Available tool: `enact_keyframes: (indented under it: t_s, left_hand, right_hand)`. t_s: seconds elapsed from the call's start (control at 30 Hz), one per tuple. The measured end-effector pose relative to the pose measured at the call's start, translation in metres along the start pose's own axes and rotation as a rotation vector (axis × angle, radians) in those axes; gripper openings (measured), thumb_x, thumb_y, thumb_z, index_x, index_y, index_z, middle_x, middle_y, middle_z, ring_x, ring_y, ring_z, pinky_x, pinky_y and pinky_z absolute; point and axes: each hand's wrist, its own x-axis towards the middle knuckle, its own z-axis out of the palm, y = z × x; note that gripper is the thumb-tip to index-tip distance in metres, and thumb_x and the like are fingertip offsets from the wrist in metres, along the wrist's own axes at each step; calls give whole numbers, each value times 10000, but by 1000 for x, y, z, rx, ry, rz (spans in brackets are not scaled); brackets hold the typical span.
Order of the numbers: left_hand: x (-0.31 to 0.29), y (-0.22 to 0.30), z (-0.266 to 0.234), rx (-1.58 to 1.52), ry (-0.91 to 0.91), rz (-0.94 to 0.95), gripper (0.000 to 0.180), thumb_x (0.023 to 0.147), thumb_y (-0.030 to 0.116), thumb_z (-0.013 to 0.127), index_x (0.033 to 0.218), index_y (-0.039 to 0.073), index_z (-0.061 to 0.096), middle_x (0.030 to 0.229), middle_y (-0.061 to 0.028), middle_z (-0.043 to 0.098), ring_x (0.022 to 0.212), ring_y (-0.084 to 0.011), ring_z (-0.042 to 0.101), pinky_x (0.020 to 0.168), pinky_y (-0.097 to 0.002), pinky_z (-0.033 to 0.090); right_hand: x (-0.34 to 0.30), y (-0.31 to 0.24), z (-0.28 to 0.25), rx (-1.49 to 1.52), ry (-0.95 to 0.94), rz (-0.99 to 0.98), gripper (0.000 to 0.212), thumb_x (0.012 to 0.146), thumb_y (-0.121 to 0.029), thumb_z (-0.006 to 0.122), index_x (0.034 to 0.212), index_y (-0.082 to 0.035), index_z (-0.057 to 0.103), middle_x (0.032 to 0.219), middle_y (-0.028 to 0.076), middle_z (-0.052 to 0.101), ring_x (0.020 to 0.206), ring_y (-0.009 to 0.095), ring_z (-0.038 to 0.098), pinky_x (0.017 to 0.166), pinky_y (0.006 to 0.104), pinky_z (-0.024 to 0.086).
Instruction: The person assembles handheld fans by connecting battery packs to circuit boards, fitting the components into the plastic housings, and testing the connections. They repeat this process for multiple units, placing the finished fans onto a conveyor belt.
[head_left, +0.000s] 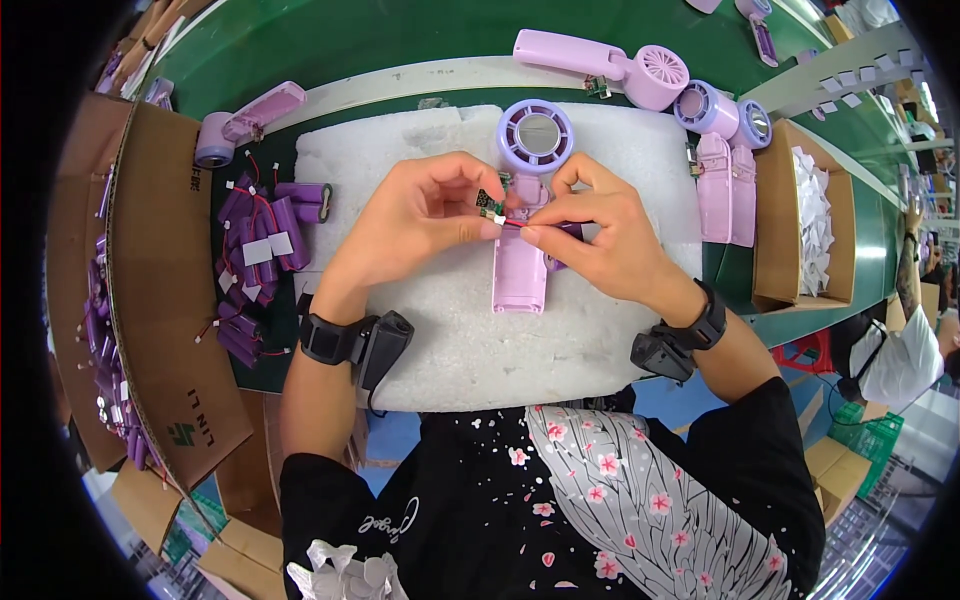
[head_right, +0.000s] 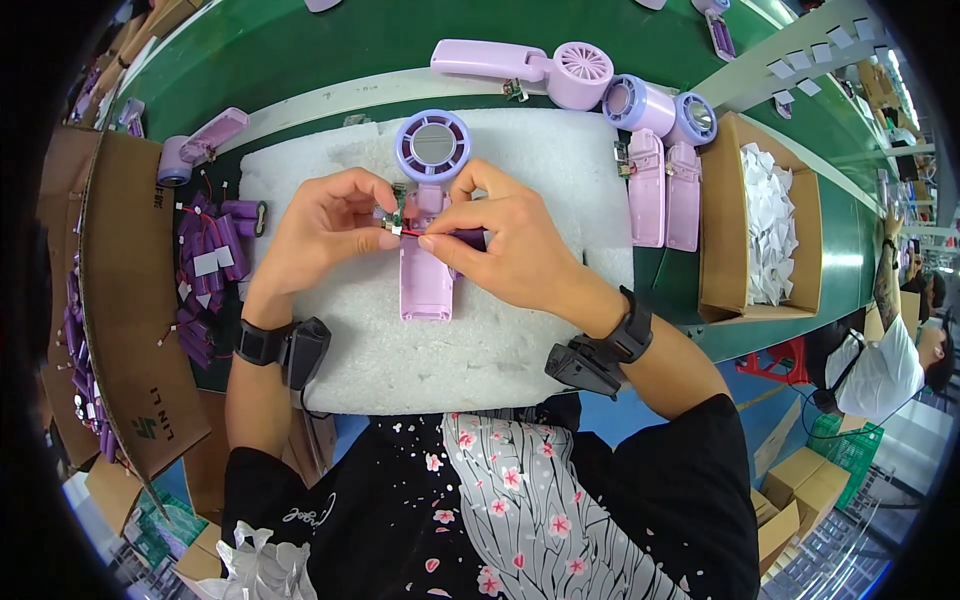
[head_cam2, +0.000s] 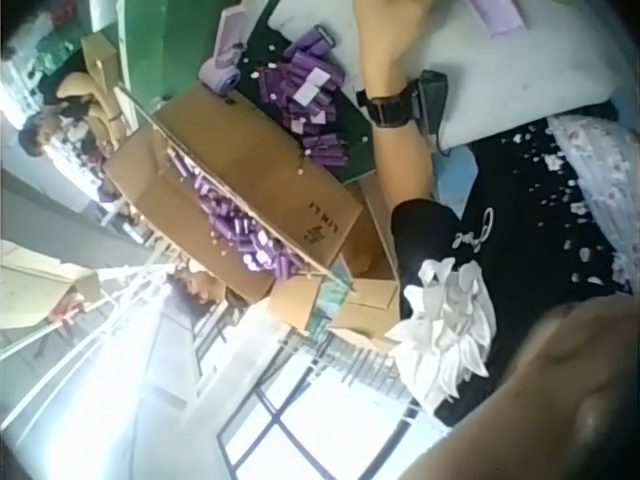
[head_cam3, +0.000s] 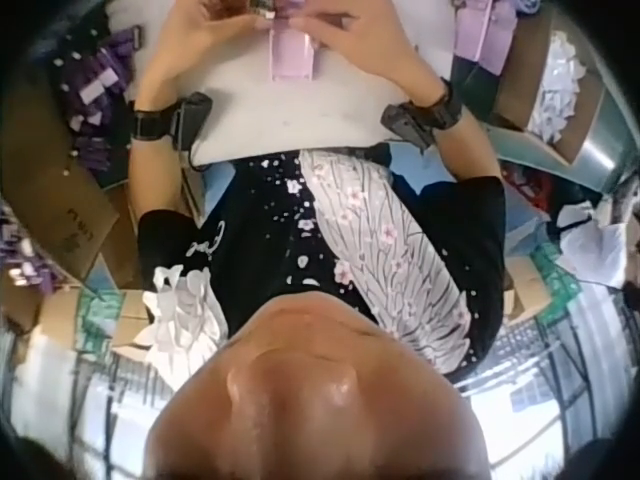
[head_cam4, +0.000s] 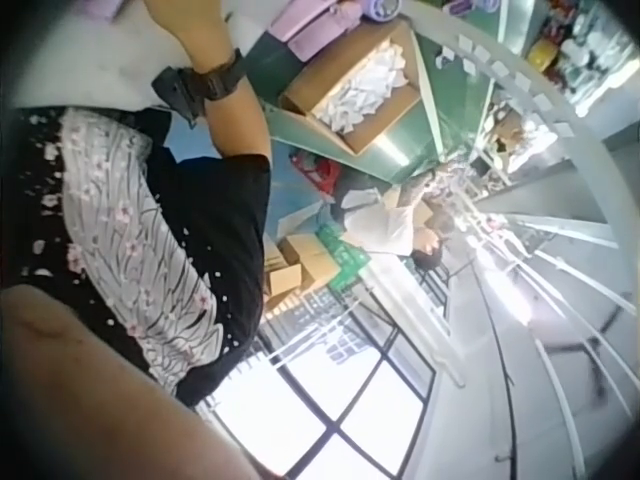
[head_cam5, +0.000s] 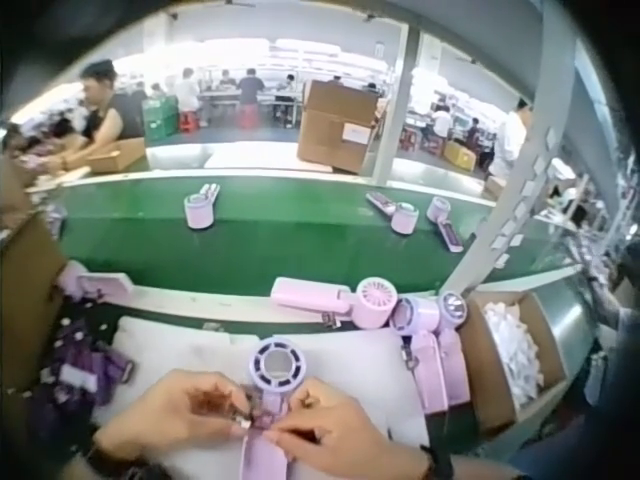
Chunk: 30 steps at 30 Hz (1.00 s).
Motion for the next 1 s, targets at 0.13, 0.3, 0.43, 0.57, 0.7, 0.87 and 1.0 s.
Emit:
enact_keyframes:
  t_s: [0.13, 0.3, 0.43, 0.57, 0.7, 0.87, 1.0]
  left_hand:
    - [1, 6, 5, -37, 20, 91, 331, 780, -72, 709, 1090, 22, 641, 968, -9, 643, 833, -69, 583, 790, -224, 502]
    - [0, 5, -1, 45, 6, -11, 327, 783, -75, 706, 1093, 12, 652, 940, -26, 661, 811, -80, 603, 793, -231, 512]
    - [0, 7, 3, -34, 26, 3, 302, 780, -78, 709, 1068, -3, 657, 925, -35, 668, 826, -89, 621, 799, -239, 517]
    - [0, 6, 5, -32, 48, -4, 321, 742, -104, 741, 1040, -25, 654, 956, -43, 658, 770, -87, 595, 735, -229, 519]
    - [-2, 6, 8, 29, 49, -10, 337, 724, -115, 748, 1031, -17, 646, 973, -45, 653, 800, -91, 600, 757, -239, 527]
    - [-2, 6, 13, 66, 53, 77, 249, 754, -82, 732, 971, 1, 644, 918, -19, 642, 809, -83, 598, 763, -228, 511]
    - [-2, 2, 14, 82, 58, 134, 249, 743, -83, 742, 947, 8, 631, 931, -10, 622, 791, -81, 570, 760, -227, 507]
  right_hand:
    - [0, -1, 0, -9, 3, 15, 95, 755, -68, 760, 827, -17, 725, 816, 46, 494, 714, 126, 504, 611, 258, 403]
    - [0, -1, 0, -20, 2, 14, 96, 752, -68, 760, 822, -13, 724, 806, 43, 493, 707, 126, 501, 602, 257, 396]
    - [0, -2, 0, -24, 8, 26, 91, 751, -67, 758, 815, -12, 723, 795, 40, 495, 701, 126, 499, 595, 261, 395]
    - [0, -2, 0, -20, 11, 29, 84, 751, -64, 754, 809, -11, 725, 792, 38, 503, 689, 122, 503, 585, 259, 394]
    - [0, -4, -4, 10, -6, 70, 81, 751, -59, 747, 807, -5, 725, 794, 35, 513, 674, 110, 509, 580, 252, 394]
    - [-1, -6, -10, 32, -31, 116, 80, 756, -58, 740, 803, 4, 723, 804, 28, 522, 664, 95, 513, 578, 243, 396]
    - [0, -6, -10, 94, -62, 162, 83, 763, -62, 737, 800, 10, 721, 811, 22, 526, 666, 86, 514, 583, 238, 398]
